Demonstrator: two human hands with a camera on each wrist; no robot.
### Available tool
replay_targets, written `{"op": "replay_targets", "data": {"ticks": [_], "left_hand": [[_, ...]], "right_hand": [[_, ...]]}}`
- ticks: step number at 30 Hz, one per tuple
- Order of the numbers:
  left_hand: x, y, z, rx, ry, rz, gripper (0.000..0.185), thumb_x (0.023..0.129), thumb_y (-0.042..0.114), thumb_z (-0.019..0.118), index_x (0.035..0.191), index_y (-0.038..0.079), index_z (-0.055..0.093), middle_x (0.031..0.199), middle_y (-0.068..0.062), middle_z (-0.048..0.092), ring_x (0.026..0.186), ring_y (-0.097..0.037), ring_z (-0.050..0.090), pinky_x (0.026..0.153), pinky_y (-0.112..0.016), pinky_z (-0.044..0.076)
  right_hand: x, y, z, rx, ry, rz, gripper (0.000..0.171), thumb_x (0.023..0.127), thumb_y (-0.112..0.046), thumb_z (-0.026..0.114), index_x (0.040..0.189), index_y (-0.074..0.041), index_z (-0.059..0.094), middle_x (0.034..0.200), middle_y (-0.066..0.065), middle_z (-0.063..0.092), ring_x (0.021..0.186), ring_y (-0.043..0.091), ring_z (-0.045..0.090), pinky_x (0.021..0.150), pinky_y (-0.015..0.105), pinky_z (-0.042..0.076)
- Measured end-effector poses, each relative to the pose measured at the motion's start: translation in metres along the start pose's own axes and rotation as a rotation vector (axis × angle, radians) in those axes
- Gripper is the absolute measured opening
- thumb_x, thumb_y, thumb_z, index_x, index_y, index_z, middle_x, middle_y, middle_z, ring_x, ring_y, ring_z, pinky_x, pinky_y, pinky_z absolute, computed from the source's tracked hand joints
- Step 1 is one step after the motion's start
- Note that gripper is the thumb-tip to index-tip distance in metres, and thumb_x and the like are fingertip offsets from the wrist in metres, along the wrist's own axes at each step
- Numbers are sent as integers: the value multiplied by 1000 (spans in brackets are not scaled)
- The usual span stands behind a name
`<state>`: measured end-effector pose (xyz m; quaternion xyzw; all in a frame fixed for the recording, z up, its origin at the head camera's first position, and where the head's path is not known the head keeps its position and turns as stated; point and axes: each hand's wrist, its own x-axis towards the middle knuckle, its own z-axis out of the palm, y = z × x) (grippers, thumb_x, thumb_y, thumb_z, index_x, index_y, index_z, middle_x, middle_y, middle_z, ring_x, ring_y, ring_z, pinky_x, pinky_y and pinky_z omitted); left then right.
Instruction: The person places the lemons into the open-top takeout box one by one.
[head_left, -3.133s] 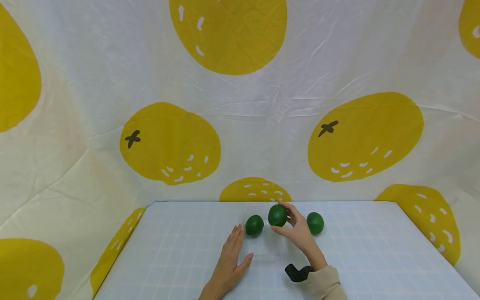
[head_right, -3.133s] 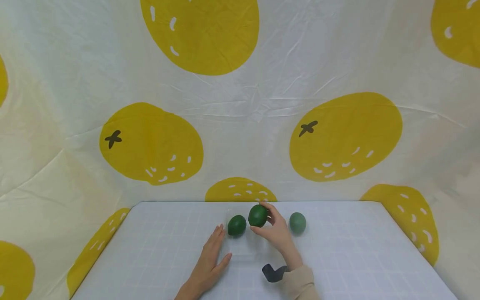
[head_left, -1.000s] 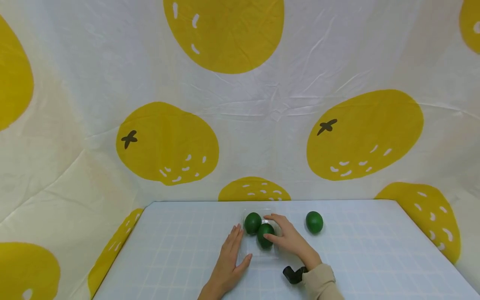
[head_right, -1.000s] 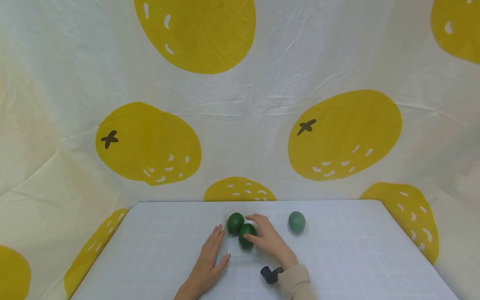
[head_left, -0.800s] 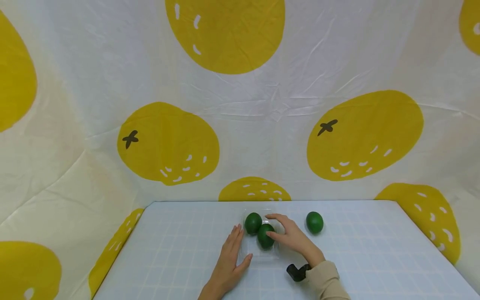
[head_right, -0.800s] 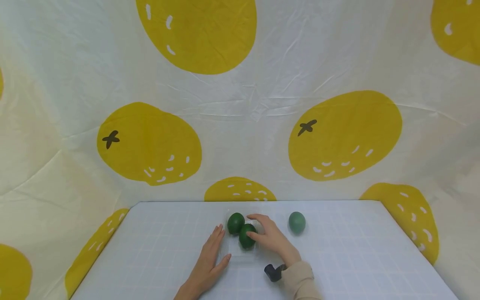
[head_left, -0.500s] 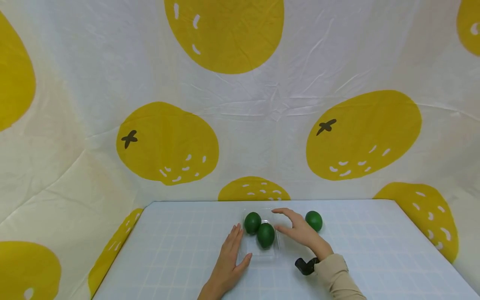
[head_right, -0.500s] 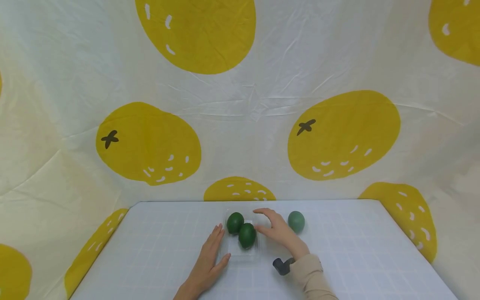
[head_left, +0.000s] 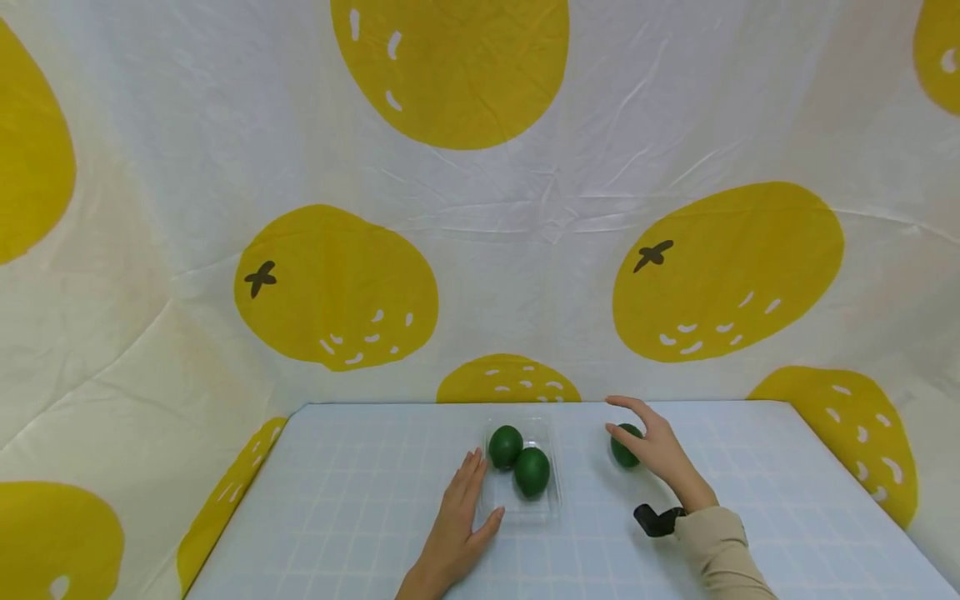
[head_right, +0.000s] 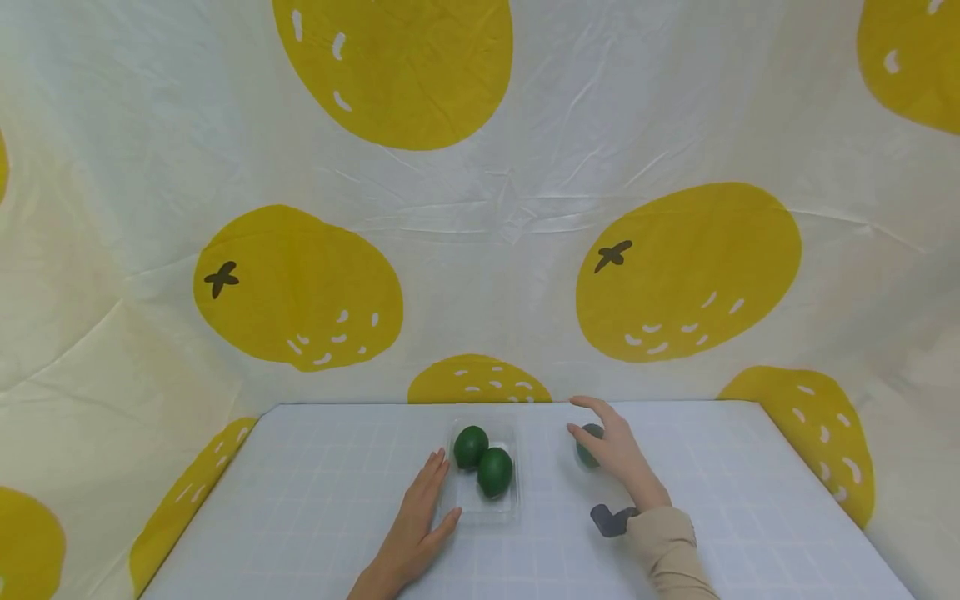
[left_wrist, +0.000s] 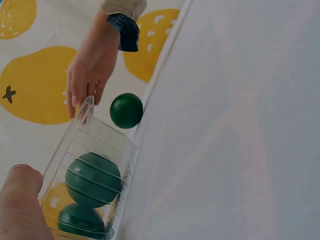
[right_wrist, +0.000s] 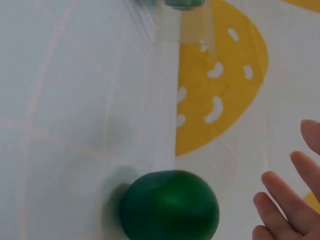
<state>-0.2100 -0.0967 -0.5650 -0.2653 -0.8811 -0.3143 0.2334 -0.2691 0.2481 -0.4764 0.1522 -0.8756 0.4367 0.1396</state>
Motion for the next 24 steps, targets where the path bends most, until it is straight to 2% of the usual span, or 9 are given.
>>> {"op": "replay_targets", "data": {"ticks": [2, 8, 13, 14, 16, 18, 20, 22, 24], "left_hand": [[0, -1, 0, -2, -4, -6, 71, 98, 39, 60, 153, 2, 34, 161, -11, 28, 148, -30, 25, 121, -29, 12], [0, -1, 1, 1, 3, -2, 70, 98, 40, 59, 152, 2, 35, 161, -11, 29, 148, -29, 25, 121, -29, 12], [0, -1, 3, -14, 20, 13, 70, 97, 39, 60, 151, 1, 37, 160, -13, 31, 147, -30, 27, 120, -22, 6], [0, -1, 3, -15, 20, 15, 70, 98, 39, 60, 151, 1, 36, 159, -14, 31, 147, -31, 27, 120, -20, 5], [0, -1, 4, -23, 15, 10, 70, 98, 39, 60, 152, 1, 36, 160, -13, 30, 147, -31, 26, 119, -19, 3], [0, -1, 3, -31, -5, -10, 71, 98, 39, 60, 152, 2, 35, 161, -11, 28, 148, -29, 24, 120, -20, 4], [0, -1, 3, -25, -18, -22, 71, 98, 40, 59, 153, 3, 34, 162, -10, 27, 149, -27, 23, 121, -25, 8], [1, -1, 2, -22, -22, -30, 71, 98, 40, 59, 153, 4, 34, 162, -9, 27, 149, -26, 22, 121, -27, 10], [1, -1, 2, -15, -18, -27, 71, 98, 40, 59, 153, 4, 34, 162, -9, 27, 149, -26, 23, 121, -29, 11]], "right_hand": [[-3, 6, -4, 15, 13, 23, 48, 96, -23, 66, 139, -7, 53, 144, 19, 50, 136, 42, 39, 108, 67, 29], [-14, 27, -6, 102, 21, 48, 56, 95, -19, 68, 144, -3, 47, 149, 23, 43, 138, 45, 33, 111, 65, 24], [-24, 53, 1, 149, -9, 135, 69, 92, -23, 73, 150, -4, 40, 153, 21, 38, 140, 42, 30, 114, 60, 24], [-26, 57, 3, 155, -15, 151, 71, 91, -24, 74, 151, -6, 39, 153, 20, 38, 140, 41, 31, 114, 56, 27], [-30, 66, 6, 177, -23, 159, 75, 89, -25, 76, 151, -7, 39, 152, 20, 39, 139, 39, 34, 115, 39, 34], [-34, 72, 9, 199, -20, 153, 76, 87, -24, 78, 151, -9, 39, 151, 19, 41, 137, 25, 41, 108, 22, 38], [-36, 75, 12, 213, -5, 148, 76, 86, -24, 79, 150, -11, 40, 150, 18, 42, 132, 6, 43, 99, 7, 35], [-37, 76, 13, 210, 15, 138, 76, 85, -23, 80, 149, -11, 41, 149, 19, 44, 126, -5, 41, 96, 2, 32], [-38, 75, 15, 190, 32, 148, 77, 84, -23, 81, 149, -12, 42, 148, 18, 45, 125, -5, 42, 96, 1, 31]]}}
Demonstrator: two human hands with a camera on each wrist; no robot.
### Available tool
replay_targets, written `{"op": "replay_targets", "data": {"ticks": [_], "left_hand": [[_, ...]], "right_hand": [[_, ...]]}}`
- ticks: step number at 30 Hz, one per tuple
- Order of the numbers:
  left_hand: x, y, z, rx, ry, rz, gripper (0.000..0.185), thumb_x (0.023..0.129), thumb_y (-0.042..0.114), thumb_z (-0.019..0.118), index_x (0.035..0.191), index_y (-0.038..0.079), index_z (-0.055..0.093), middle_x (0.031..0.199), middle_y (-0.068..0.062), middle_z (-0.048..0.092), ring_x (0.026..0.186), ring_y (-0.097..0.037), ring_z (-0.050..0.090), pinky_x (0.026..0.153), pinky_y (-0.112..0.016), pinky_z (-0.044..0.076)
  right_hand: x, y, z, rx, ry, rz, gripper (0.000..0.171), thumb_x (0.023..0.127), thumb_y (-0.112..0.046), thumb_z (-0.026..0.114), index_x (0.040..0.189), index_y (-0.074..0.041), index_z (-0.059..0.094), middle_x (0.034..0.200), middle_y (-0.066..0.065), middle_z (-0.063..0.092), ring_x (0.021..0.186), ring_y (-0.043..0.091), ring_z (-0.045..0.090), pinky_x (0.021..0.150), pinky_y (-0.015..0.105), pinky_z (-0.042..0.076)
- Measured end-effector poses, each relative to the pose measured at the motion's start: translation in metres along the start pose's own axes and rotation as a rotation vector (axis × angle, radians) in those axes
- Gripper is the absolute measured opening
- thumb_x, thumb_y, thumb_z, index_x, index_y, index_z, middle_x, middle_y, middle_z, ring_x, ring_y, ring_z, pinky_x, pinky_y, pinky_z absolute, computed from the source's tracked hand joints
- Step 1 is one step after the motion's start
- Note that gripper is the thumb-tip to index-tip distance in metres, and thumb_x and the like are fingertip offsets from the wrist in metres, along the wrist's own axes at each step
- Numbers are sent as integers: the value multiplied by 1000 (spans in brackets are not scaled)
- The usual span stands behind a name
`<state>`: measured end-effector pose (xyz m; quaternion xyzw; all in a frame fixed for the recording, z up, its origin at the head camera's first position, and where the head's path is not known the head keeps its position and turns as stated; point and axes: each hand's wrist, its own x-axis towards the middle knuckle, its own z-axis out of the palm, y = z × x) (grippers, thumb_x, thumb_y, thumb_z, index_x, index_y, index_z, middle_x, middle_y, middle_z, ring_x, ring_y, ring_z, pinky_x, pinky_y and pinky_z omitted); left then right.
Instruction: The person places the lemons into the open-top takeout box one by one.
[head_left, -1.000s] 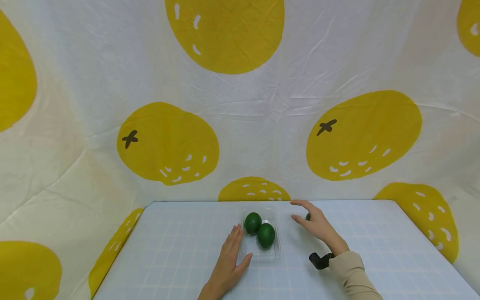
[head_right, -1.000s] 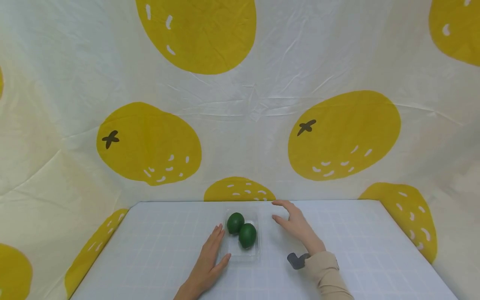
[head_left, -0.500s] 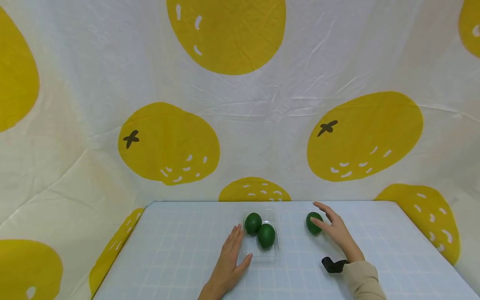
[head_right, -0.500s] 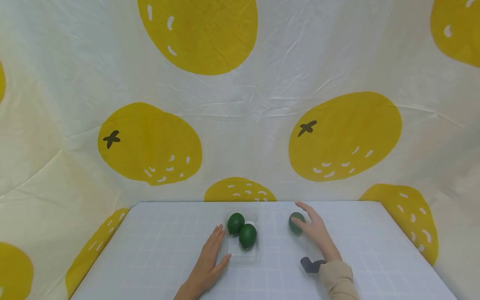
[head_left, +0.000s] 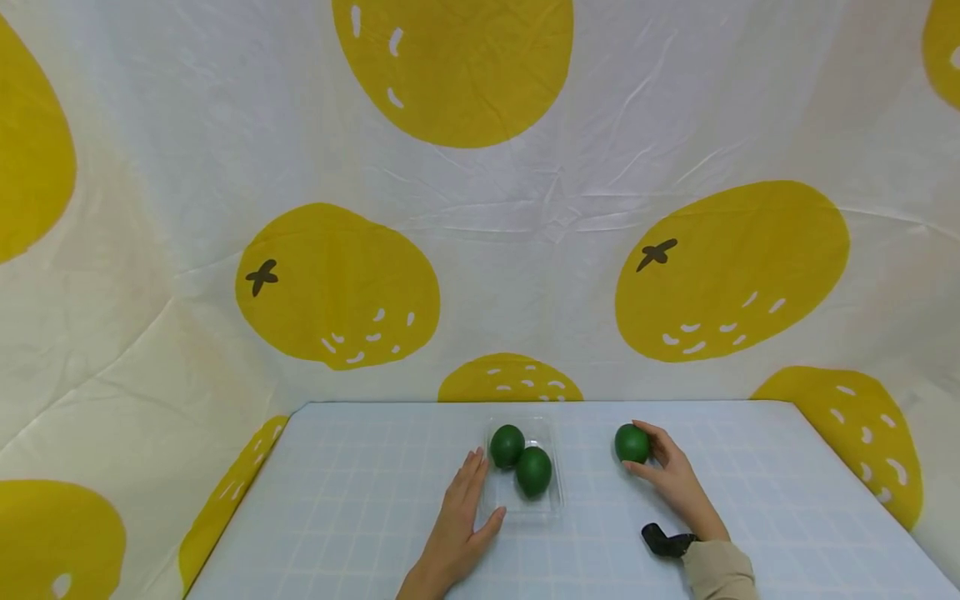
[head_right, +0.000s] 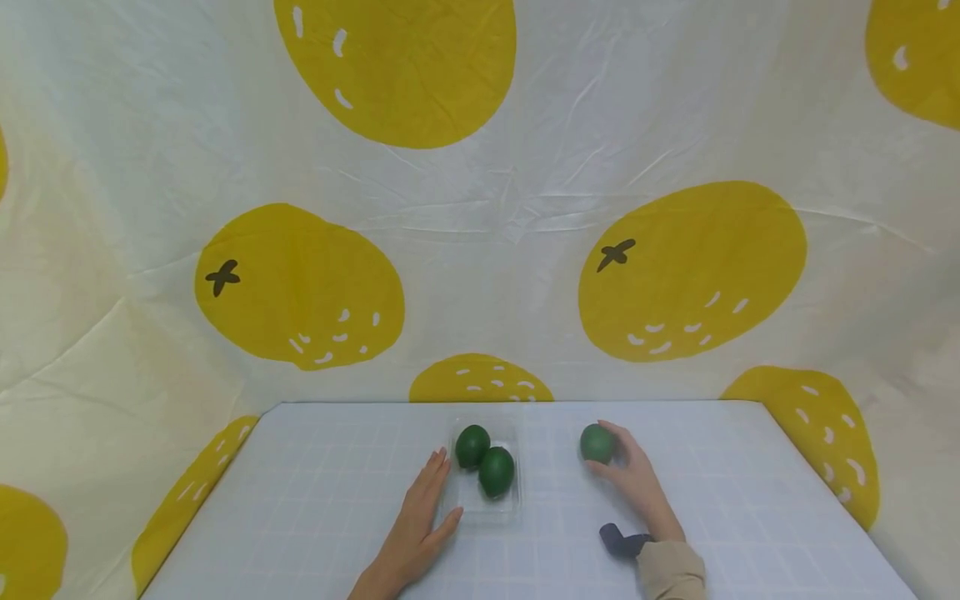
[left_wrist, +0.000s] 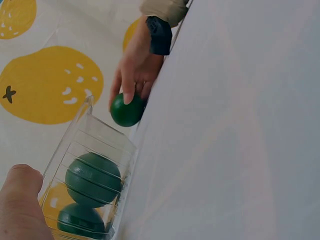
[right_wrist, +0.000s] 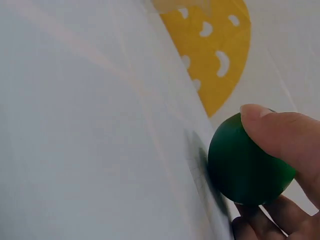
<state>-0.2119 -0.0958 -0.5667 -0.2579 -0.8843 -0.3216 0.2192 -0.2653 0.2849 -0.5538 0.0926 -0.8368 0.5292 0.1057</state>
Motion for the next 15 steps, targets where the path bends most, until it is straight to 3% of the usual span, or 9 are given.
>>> {"op": "replay_targets", "data": {"ticks": [2, 6, 15], "left_hand": [[0, 0, 0, 5, 9, 9, 71, 98, 40, 60, 153, 3, 35, 161, -10, 28, 149, -27, 23, 121, -28, 11], [0, 0, 0, 18, 26, 25, 70, 98, 40, 60, 152, 3, 36, 161, -11, 29, 148, -29, 25, 119, -39, 22], [1, 0, 0, 22, 37, 35, 70, 97, 39, 61, 151, 1, 37, 161, -11, 30, 147, -29, 26, 113, -50, 29]], "right_hand": [[-1, -2, 1, -17, 10, -1, 78, 82, -21, 82, 149, -10, 41, 147, 19, 45, 130, 9, 44, 96, 1, 31], [-2, -3, 2, -34, 19, 10, 80, 81, -19, 83, 148, -10, 41, 148, 20, 44, 134, 36, 42, 94, 0, 30], [-2, -2, 6, -45, 47, 4, 79, 79, -23, 85, 146, -10, 44, 147, 17, 46, 132, 37, 44, 95, 0, 30]]}}
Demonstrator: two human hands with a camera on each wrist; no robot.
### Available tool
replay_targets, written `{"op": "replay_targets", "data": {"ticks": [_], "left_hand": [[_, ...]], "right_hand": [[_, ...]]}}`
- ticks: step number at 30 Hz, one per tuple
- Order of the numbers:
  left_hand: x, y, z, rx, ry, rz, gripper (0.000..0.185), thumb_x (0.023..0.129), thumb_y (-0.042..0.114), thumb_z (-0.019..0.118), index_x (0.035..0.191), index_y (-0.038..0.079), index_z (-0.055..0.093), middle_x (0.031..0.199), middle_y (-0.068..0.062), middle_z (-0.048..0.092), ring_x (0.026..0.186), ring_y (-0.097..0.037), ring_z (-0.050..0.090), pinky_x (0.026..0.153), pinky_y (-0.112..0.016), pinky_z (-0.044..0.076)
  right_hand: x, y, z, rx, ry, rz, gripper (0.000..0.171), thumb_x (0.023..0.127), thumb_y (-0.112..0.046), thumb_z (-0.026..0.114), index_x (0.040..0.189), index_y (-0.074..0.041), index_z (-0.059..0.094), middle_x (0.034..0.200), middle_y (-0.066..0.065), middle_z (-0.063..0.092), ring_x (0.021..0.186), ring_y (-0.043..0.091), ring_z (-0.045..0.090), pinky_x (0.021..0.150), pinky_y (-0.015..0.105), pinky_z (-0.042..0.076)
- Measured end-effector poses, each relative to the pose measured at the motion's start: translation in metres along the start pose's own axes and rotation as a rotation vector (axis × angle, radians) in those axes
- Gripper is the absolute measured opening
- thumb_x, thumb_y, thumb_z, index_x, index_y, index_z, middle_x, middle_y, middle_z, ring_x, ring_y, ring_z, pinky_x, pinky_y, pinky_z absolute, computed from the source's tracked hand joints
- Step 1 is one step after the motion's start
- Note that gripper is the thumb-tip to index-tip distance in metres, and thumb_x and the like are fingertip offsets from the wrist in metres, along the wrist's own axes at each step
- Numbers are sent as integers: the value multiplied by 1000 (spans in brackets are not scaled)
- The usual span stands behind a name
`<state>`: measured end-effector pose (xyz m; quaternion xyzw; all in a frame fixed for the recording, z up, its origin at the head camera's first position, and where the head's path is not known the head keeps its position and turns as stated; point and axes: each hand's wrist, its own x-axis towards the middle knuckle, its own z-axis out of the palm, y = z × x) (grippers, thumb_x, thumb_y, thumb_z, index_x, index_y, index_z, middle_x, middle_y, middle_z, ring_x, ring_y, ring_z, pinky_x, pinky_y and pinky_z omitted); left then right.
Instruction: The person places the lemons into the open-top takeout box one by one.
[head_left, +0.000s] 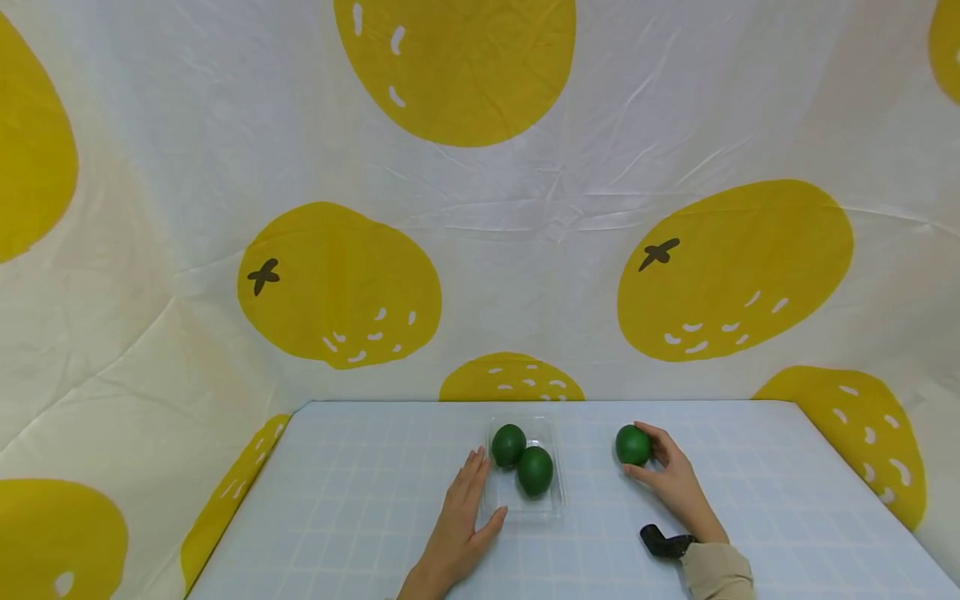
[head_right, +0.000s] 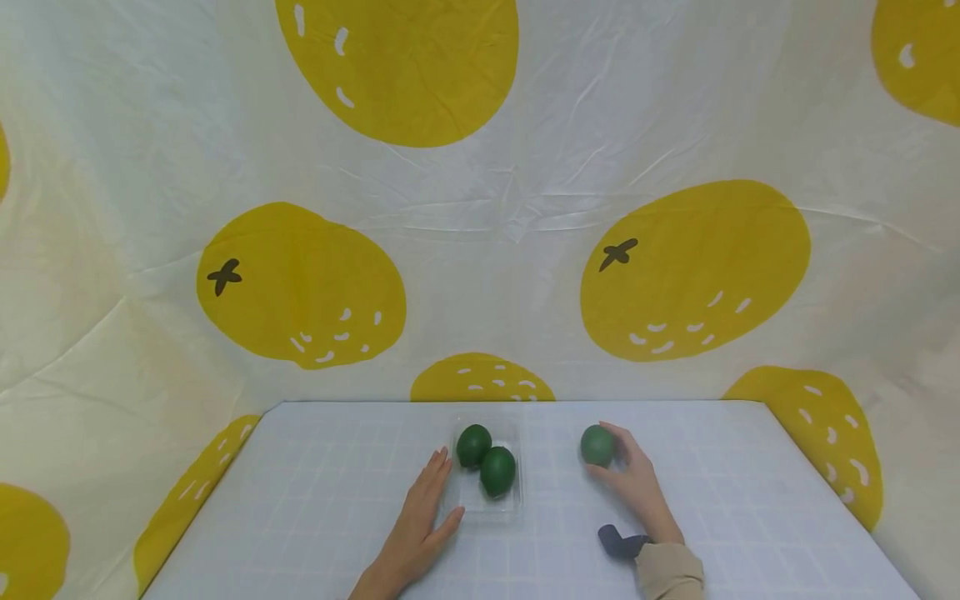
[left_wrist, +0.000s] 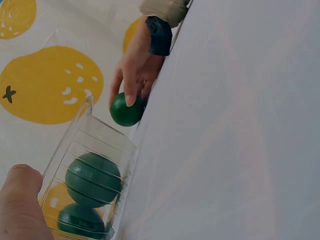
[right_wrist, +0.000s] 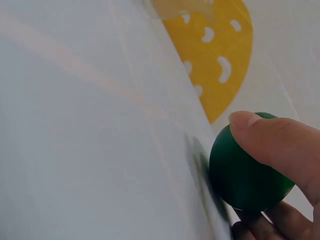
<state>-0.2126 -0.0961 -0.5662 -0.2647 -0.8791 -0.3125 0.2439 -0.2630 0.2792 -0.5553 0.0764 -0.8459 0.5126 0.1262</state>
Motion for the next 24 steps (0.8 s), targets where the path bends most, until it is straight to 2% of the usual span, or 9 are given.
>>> {"op": "replay_targets", "data": {"ticks": [6, 10, 12, 17, 21, 24], "left_hand": [[0, 1, -1, -15, -22, -16, 71, 97, 38, 61, 152, 2, 35, 161, -10, 28, 148, -29, 25, 112, -53, 30], [1, 0, -1, -5, -9, 2, 71, 97, 38, 61, 152, 1, 36, 160, -12, 30, 147, -30, 27, 112, -53, 30], [0, 0, 0, 6, -3, 7, 71, 97, 38, 61, 152, 1, 36, 160, -12, 31, 147, -30, 27, 115, -48, 29], [0, -1, 0, 11, -5, -2, 70, 98, 40, 60, 152, 2, 36, 161, -10, 30, 147, -29, 27, 121, -31, 16], [0, 0, 0, 11, 2, 5, 70, 97, 39, 60, 152, 2, 36, 161, -10, 30, 147, -30, 27, 119, -38, 21], [0, 0, 0, 4, 0, 6, 71, 97, 38, 61, 152, 2, 35, 161, -11, 29, 147, -30, 27, 120, -36, 20]], "right_hand": [[0, -2, 1, -21, 23, 4, 79, 78, -26, 86, 145, -12, 46, 144, 15, 49, 128, 34, 48, 94, 2, 33], [-1, -4, 2, -45, 38, 10, 79, 77, -27, 87, 144, -12, 48, 143, 13, 51, 125, 33, 51, 93, 4, 36], [-1, -5, 3, -53, 44, 10, 79, 77, -28, 87, 144, -13, 48, 142, 13, 51, 124, 33, 52, 93, 5, 37], [0, -5, 4, -61, 47, 17, 79, 77, -29, 87, 144, -12, 48, 142, 13, 52, 124, 32, 52, 92, 7, 38], [1, -4, 4, -72, 40, 25, 80, 77, -30, 87, 144, -11, 48, 143, 14, 51, 125, 33, 52, 92, 6, 38], [1, -6, 3, -73, 37, 20, 80, 77, -31, 87, 144, -11, 48, 143, 14, 50, 126, 34, 52, 92, 4, 37]]}}
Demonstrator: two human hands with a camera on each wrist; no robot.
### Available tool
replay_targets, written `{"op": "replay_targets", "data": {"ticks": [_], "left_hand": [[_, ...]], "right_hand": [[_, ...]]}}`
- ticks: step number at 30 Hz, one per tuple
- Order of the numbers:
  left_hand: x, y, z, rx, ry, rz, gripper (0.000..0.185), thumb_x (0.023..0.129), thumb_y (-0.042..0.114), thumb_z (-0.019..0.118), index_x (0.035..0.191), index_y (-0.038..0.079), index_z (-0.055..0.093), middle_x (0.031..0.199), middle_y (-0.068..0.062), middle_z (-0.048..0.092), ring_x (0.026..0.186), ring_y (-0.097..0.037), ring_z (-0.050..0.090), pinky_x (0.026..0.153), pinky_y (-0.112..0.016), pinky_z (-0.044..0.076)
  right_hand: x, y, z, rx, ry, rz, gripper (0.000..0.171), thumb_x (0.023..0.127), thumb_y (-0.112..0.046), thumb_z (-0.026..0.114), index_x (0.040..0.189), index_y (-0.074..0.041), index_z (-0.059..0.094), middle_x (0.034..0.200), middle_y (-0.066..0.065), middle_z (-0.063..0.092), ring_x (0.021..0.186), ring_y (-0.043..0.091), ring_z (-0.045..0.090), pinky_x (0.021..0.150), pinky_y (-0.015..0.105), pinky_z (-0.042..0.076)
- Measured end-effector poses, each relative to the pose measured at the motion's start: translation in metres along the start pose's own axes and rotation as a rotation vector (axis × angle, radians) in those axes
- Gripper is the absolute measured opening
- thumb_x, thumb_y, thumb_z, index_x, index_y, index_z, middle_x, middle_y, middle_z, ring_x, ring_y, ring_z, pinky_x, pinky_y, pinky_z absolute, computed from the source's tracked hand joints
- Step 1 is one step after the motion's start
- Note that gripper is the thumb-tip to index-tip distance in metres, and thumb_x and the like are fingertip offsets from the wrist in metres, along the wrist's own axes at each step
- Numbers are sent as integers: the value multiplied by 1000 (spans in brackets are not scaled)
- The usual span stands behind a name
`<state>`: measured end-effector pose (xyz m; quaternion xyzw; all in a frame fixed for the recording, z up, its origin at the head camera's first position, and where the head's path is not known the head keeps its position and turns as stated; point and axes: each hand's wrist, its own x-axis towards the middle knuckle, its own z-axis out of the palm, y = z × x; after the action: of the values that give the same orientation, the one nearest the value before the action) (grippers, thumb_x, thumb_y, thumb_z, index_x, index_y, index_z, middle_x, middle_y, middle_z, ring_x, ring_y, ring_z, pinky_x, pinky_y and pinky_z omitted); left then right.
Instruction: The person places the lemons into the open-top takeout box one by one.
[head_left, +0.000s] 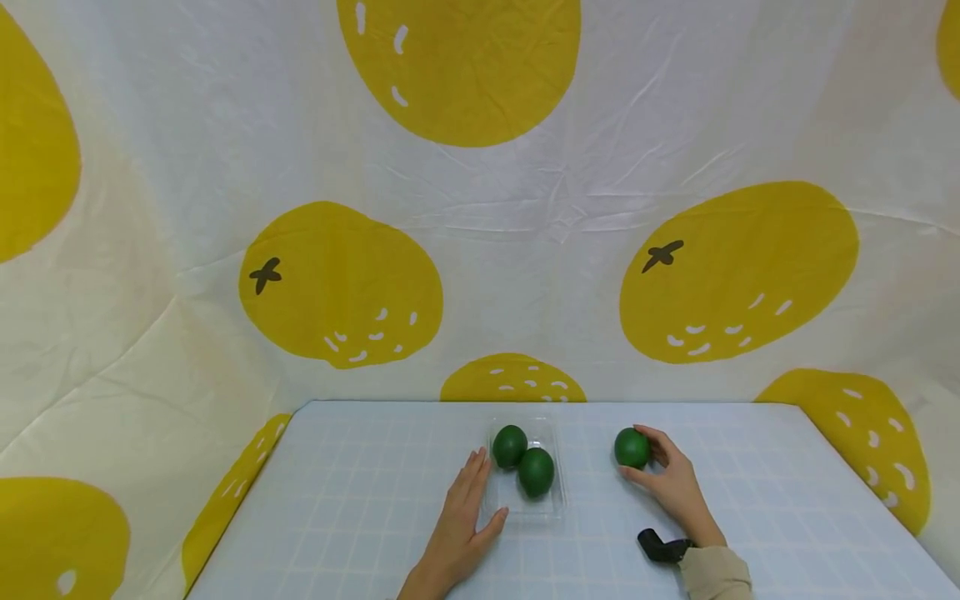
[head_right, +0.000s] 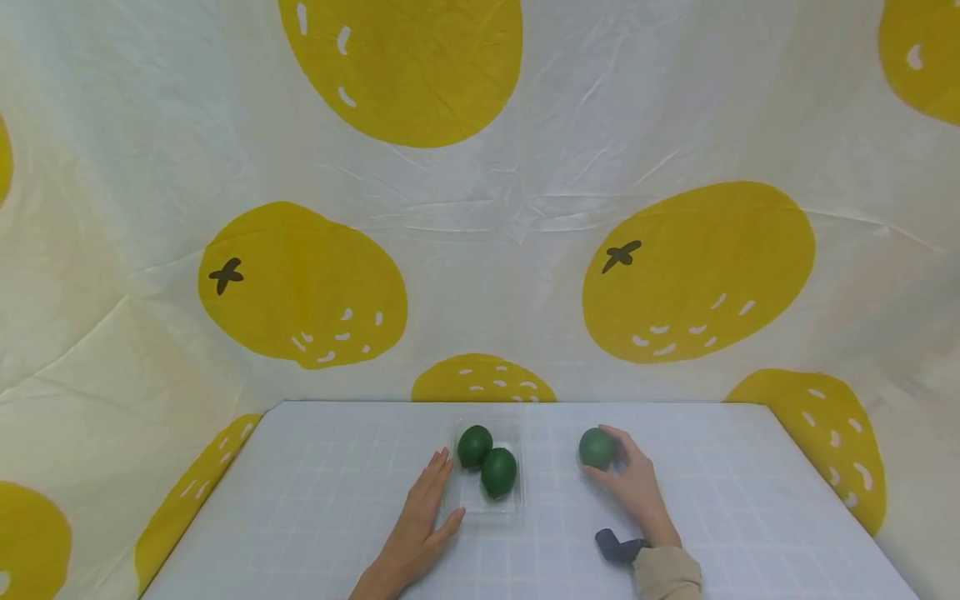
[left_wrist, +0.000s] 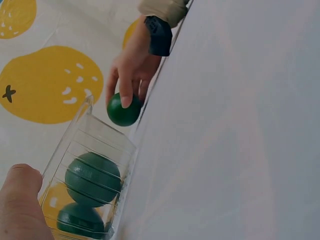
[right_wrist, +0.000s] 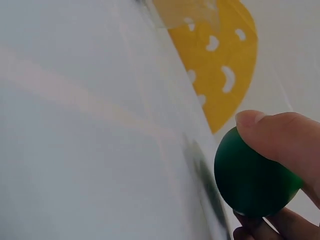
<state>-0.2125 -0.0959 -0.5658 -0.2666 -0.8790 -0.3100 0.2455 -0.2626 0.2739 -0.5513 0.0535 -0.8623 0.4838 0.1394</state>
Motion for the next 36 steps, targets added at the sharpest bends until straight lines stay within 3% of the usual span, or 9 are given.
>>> {"op": "replay_targets", "data": {"ticks": [4, 7, 14, 16, 20, 22, 27, 36], "left_hand": [[1, 1, 1, -3, -2, 6, 71, 98, 38, 61, 153, 2, 34, 160, -12, 29, 147, -31, 27, 121, -32, 16], [2, 2, 1, -3, -1, 8, 71, 98, 38, 61, 152, 1, 34, 160, -13, 29, 147, -31, 27, 119, -41, 23], [1, 1, 1, -3, -9, -3, 72, 97, 39, 60, 153, 3, 34, 161, -11, 28, 148, -30, 26, 117, -45, 26], [1, 1, 0, -3, -11, -4, 72, 97, 39, 61, 153, 3, 33, 161, -11, 28, 148, -30, 25, 117, -45, 26], [1, 0, -1, -10, -13, -4, 72, 96, 37, 62, 153, 2, 34, 161, -11, 28, 147, -30, 26, 114, -51, 29], [0, 0, -1, -13, -11, -4, 72, 96, 36, 63, 153, 2, 34, 161, -11, 28, 147, -30, 26, 116, -47, 27], [0, 0, -2, 0, -10, -6, 72, 97, 38, 62, 153, 2, 34, 161, -10, 29, 147, -29, 26, 117, -44, 25], [0, 2, -3, 19, -8, -3, 71, 97, 38, 60, 152, 1, 34, 161, -11, 29, 147, -30, 27, 114, -49, 30]], "right_hand": [[-1, -8, -3, 27, 16, -19, 78, 77, -27, 87, 143, -10, 49, 142, 15, 50, 126, 34, 51, 93, 5, 39], [0, -17, -4, 38, 24, -19, 76, 78, -25, 86, 143, -9, 49, 142, 14, 51, 125, 33, 51, 96, 9, 42], [4, -39, -2, 63, 27, -11, 76, 77, -20, 87, 142, -8, 49, 141, 14, 52, 124, 32, 53, 104, 43, 45], [5, -44, 0, 78, 30, -27, 76, 77, -18, 87, 142, -6, 49, 140, 14, 52, 122, 31, 53, 103, 39, 46], [10, -48, 6, 98, 43, -79, 76, 76, -15, 87, 141, -6, 50, 139, 15, 54, 116, 15, 55, 99, 19, 45], [11, -52, 9, 112, 45, -92, 76, 75, -15, 88, 141, -7, 51, 138, 14, 55, 114, 12, 55, 96, 12, 43], [12, -67, 17, 140, 27, -91, 75, 75, -19, 88, 140, -12, 52, 137, 8, 55, 116, 20, 56, 97, 11, 42], [15, -84, 37, 202, 3, -142, 74, 75, -15, 88, 139, -7, 52, 136, 11, 56, 116, 18, 56, 97, 8, 39]]}}
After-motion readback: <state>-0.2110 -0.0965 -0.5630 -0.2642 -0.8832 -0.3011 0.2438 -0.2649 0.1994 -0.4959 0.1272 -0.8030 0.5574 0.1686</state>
